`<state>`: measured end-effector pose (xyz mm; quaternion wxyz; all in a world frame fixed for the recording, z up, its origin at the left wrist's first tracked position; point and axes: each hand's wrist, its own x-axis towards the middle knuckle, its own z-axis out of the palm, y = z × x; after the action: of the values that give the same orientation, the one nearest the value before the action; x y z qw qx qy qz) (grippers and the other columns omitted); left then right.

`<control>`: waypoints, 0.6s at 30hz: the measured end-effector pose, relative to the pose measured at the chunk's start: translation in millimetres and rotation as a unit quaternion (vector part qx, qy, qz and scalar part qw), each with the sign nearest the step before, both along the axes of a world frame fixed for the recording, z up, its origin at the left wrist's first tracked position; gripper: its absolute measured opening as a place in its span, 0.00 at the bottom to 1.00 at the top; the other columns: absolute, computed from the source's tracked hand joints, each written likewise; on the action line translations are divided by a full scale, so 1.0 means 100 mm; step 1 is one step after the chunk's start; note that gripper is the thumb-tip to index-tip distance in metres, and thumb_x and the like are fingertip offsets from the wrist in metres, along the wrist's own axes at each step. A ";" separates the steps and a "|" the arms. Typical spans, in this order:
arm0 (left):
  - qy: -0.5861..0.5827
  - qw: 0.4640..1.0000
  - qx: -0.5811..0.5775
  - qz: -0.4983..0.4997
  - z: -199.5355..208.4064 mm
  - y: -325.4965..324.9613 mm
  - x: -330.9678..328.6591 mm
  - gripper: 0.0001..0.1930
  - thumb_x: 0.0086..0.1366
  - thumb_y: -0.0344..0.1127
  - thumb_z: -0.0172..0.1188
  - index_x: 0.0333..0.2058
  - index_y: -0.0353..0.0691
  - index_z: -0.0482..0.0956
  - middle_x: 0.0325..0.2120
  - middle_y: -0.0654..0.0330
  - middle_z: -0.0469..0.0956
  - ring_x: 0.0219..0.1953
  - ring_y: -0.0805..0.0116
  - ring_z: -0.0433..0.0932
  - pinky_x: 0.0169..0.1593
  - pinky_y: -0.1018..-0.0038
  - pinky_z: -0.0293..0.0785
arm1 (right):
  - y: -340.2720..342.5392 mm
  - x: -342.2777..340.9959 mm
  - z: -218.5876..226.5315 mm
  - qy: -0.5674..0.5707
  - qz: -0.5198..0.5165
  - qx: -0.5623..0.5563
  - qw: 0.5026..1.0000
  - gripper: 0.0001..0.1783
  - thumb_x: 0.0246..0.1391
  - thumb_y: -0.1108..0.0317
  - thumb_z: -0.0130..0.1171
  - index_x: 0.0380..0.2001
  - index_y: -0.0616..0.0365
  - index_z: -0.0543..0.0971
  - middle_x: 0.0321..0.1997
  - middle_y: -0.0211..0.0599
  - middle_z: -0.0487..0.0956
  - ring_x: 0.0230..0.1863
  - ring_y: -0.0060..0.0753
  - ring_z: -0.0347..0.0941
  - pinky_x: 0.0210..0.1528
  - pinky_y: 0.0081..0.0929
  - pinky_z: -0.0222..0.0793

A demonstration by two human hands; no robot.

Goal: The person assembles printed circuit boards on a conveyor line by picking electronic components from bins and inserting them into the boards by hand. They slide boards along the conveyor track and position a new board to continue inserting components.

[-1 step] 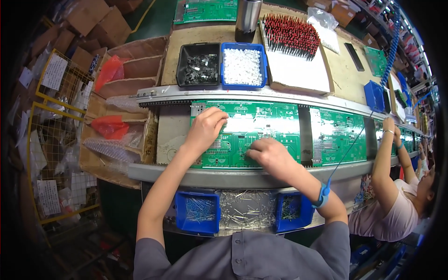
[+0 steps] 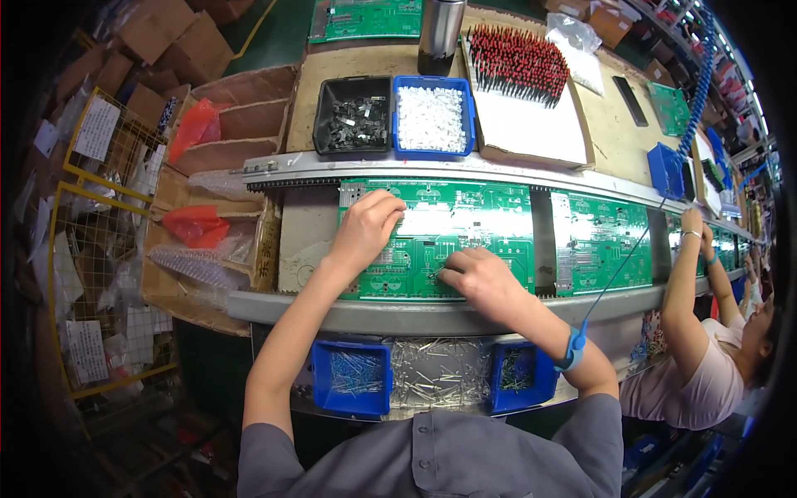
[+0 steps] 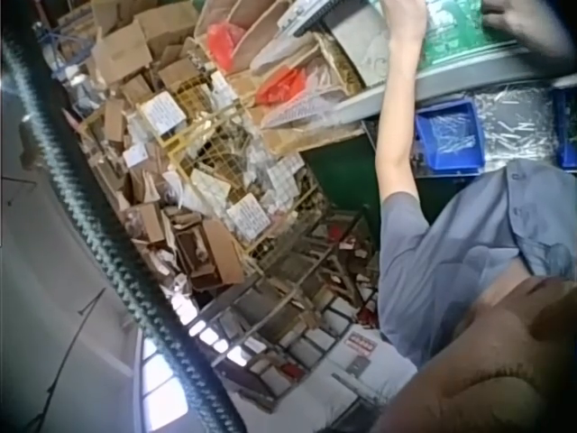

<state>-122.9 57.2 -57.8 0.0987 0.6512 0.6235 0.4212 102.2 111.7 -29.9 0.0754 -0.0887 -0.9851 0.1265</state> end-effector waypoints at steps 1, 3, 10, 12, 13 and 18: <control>0.000 1.000 0.000 0.000 -0.01 0.01 0.00 0.04 0.53 0.23 0.60 0.29 0.32 0.77 0.28 0.54 0.77 0.30 0.57 0.77 0.34 0.70 0.73 | -0.02 0.00 0.01 0.000 0.000 0.000 1.000 0.10 0.40 0.72 0.51 0.30 0.56 0.77 0.29 0.32 0.73 0.34 0.34 0.72 0.39 0.30 0.67; 0.013 1.000 -0.003 0.002 -0.02 0.03 0.00 0.04 0.53 0.23 0.60 0.29 0.32 0.77 0.28 0.54 0.77 0.31 0.56 0.77 0.35 0.69 0.73 | -0.03 0.01 0.02 -0.019 0.003 0.021 1.000 0.06 0.40 0.71 0.51 0.26 0.55 0.75 0.28 0.32 0.71 0.33 0.33 0.70 0.36 0.29 0.66; 0.029 1.000 -0.004 0.002 -0.06 0.04 0.01 0.03 0.53 0.23 0.60 0.29 0.32 0.77 0.28 0.54 0.76 0.32 0.56 0.76 0.36 0.67 0.73 | -0.04 -0.01 0.01 0.004 -0.007 0.027 1.000 0.03 0.40 0.71 0.51 0.22 0.55 0.73 0.26 0.32 0.70 0.32 0.32 0.69 0.37 0.28 0.65; 0.036 0.999 0.001 0.002 -0.05 0.04 0.01 0.03 0.53 0.23 0.60 0.28 0.33 0.77 0.28 0.54 0.76 0.32 0.56 0.76 0.36 0.67 0.73 | -0.03 -0.02 0.01 0.012 -0.014 0.034 0.999 0.03 0.40 0.72 0.52 0.22 0.55 0.73 0.26 0.33 0.70 0.32 0.32 0.69 0.37 0.28 0.64; 0.036 0.999 0.001 0.002 -0.06 0.04 0.01 0.03 0.53 0.23 0.60 0.28 0.33 0.77 0.28 0.54 0.76 0.32 0.56 0.76 0.36 0.67 0.73 | -0.03 -0.02 0.01 0.012 -0.014 0.033 0.999 0.03 0.40 0.72 0.52 0.22 0.55 0.73 0.26 0.33 0.70 0.32 0.32 0.69 0.37 0.28 0.64; 0.044 0.999 0.007 -0.001 -0.07 0.04 0.01 0.03 0.53 0.23 0.60 0.28 0.33 0.77 0.28 0.54 0.76 0.32 0.55 0.76 0.36 0.67 0.73 | -0.02 -0.03 0.01 -0.011 -0.017 0.037 0.999 0.01 0.41 0.72 0.53 0.22 0.55 0.72 0.25 0.33 0.70 0.32 0.32 0.69 0.37 0.28 0.63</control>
<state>-121.9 61.1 -64.6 0.0674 0.6706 0.6235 0.3963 99.2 109.5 -28.6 0.0696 -0.1045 -0.9882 0.0876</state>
